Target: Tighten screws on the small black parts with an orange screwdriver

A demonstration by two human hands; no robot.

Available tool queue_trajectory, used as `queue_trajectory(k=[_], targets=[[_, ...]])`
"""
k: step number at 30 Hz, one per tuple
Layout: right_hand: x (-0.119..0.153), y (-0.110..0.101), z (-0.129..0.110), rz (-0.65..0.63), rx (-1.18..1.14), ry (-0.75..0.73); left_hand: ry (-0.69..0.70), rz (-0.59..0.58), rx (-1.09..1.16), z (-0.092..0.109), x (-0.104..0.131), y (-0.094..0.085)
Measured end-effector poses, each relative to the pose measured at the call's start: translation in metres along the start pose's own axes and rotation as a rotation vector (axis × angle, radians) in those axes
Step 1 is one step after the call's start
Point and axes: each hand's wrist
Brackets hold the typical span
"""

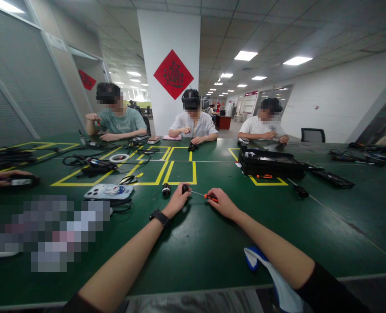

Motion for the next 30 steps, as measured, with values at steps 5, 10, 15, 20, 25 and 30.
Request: queue_trajectory(k=[5, 10, 15, 20, 25, 30], targets=[[-0.0021, 0.0, -0.001, -0.002, 0.042, 0.019, -0.003, -0.001, 0.017, -0.0005, 0.0004, 0.0005], [-0.0024, 0.0008, 0.0003, -0.001, 0.031, 0.018, 0.024, -0.019, 0.036, -0.0018, 0.0003, 0.0005], [0.0, 0.0015, 0.0011, -0.004, -0.02, 0.037, 0.008, -0.023, 0.051, -0.0053, -0.0013, 0.0006], [0.001, 0.0007, -0.0008, -0.002, -0.035, 0.067, -0.01, -0.002, 0.051, -0.0066, -0.0023, 0.0015], [0.0007, 0.0004, -0.0006, 0.002, -0.033, 0.065, -0.02, 0.012, 0.05, -0.0051, -0.0019, 0.002], [0.001, 0.0008, 0.0007, 0.012, -0.033, 0.066, -0.031, 0.034, 0.051, -0.0021, -0.0006, 0.0015]])
Point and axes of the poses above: each hand's wrist, its own x-axis away from the middle knuckle, its own y-axis out of the palm, z = x × y
